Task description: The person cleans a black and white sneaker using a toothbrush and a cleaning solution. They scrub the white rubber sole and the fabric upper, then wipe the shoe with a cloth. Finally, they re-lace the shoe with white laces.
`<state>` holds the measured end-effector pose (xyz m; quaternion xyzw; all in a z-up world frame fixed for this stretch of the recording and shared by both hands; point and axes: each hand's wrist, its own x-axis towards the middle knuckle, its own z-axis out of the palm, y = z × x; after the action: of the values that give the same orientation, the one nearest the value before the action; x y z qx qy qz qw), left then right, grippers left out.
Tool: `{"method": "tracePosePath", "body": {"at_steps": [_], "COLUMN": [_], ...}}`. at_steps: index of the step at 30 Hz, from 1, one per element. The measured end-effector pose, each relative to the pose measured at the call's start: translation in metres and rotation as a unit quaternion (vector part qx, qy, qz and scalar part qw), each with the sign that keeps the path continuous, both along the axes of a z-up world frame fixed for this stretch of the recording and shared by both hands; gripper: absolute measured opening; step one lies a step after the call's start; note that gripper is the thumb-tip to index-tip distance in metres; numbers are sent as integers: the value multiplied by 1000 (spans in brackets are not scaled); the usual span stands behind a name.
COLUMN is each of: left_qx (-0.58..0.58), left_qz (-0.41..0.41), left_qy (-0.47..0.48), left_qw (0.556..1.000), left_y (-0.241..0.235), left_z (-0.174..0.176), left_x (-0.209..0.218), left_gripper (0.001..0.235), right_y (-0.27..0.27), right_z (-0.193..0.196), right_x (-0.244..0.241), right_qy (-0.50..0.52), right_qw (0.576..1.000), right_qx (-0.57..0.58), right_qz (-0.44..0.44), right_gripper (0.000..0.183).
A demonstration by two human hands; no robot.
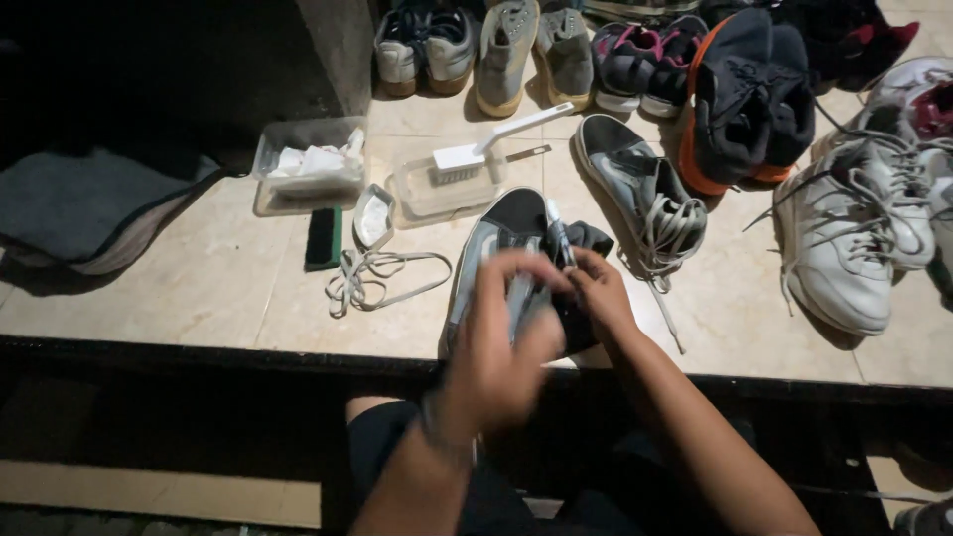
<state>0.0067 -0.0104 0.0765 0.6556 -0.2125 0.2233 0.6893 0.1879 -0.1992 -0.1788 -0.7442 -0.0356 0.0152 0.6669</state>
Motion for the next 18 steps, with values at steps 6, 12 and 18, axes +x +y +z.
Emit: {"method": "tracePosePath", "body": {"at_steps": [6, 12, 18], "left_qx": [424, 420, 419], "left_qz": [158, 166, 209], "left_qy": [263, 309, 269], "left_qw": [852, 837, 842], "left_y": [26, 33, 37], "left_z": [-102, -134, -149], "left_x": [73, 88, 83], "left_gripper": [59, 55, 39], "right_y": [15, -5, 4], "right_z": [29, 32, 59], "right_x": [-12, 18, 3], "right_qy": [62, -12, 23], "right_qw": [982, 986, 994], "right_qx": [164, -157, -38], "right_qz": [67, 55, 96], "right_gripper": [41, 43, 45]}}
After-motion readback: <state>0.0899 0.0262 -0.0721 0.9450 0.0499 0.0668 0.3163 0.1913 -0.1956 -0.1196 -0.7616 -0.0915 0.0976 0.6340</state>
